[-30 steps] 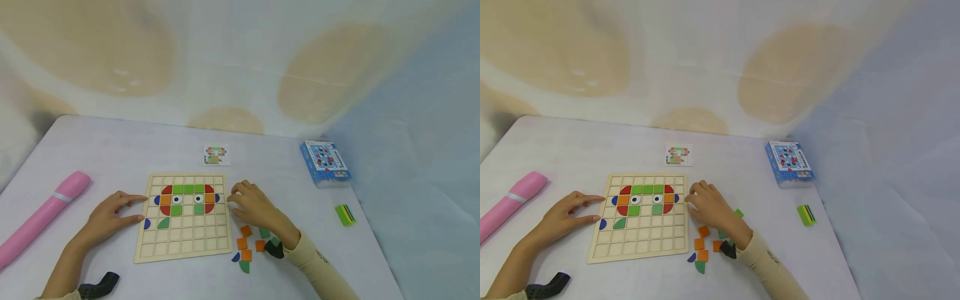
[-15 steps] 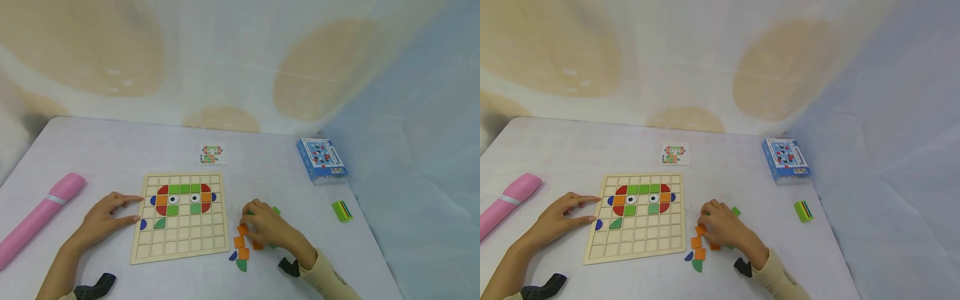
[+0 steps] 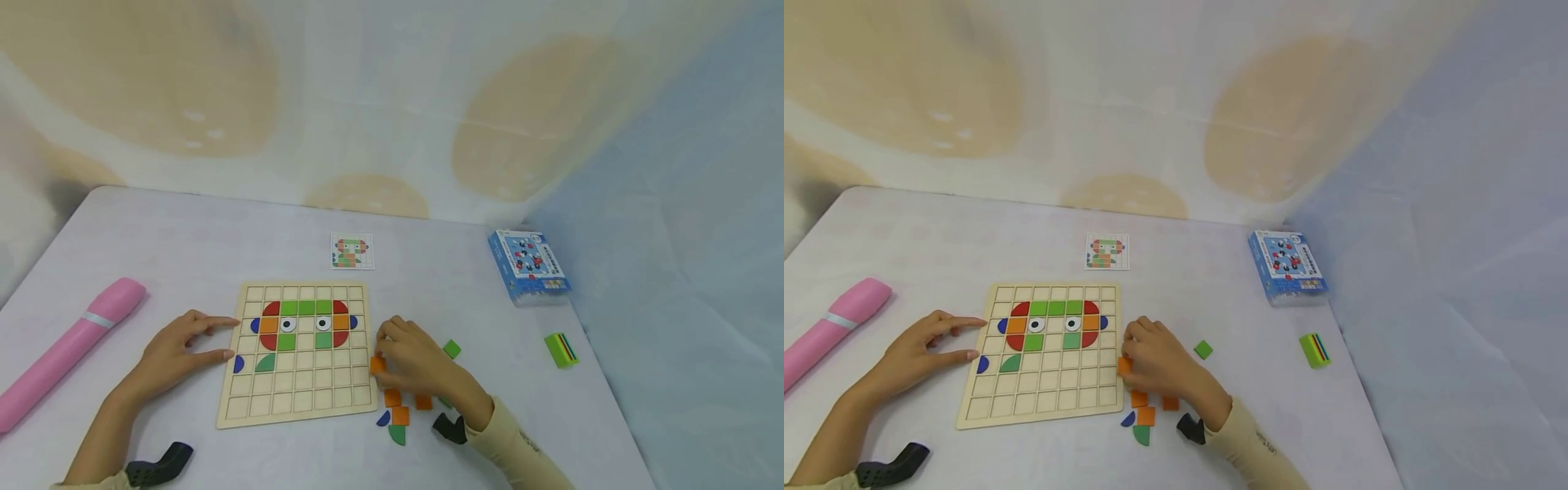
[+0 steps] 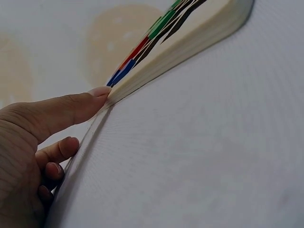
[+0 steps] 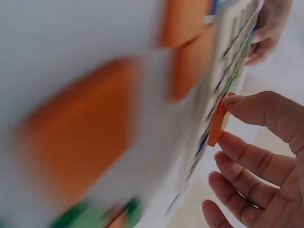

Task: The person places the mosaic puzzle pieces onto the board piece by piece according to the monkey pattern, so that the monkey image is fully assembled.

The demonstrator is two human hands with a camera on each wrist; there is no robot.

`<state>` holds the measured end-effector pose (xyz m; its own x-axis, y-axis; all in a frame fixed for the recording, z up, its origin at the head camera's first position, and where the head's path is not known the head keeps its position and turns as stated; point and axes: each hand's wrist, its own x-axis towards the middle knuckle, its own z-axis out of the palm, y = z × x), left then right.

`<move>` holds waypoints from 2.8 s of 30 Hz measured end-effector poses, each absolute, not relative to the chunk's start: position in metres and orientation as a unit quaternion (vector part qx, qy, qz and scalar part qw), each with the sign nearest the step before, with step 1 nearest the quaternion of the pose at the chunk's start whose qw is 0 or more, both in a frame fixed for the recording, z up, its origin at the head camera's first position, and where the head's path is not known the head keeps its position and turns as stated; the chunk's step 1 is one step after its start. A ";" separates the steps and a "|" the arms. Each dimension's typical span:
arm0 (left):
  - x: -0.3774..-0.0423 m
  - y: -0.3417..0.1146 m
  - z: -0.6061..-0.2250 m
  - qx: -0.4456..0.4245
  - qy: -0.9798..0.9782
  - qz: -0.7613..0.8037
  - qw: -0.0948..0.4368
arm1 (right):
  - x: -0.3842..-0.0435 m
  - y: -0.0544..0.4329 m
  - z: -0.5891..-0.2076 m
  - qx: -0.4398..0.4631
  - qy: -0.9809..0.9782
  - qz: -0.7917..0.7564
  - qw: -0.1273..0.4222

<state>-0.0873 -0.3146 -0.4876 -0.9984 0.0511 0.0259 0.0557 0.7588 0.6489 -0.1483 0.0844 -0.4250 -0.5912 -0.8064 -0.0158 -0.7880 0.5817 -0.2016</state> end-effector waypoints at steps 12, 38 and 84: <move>-0.089 -0.312 -0.493 -0.032 -0.935 -0.354 0.001 | -0.152 -0.020 -0.426 -0.488 0.868 -0.063 0.068; -0.088 -0.314 -0.487 -0.026 -0.937 -0.349 -0.001 | -0.132 -0.032 -0.416 -0.472 0.878 -0.077 0.018; -0.089 -0.315 -0.493 -0.026 -0.938 -0.346 -0.002 | -0.133 0.075 -0.408 -0.462 0.885 -0.056 0.031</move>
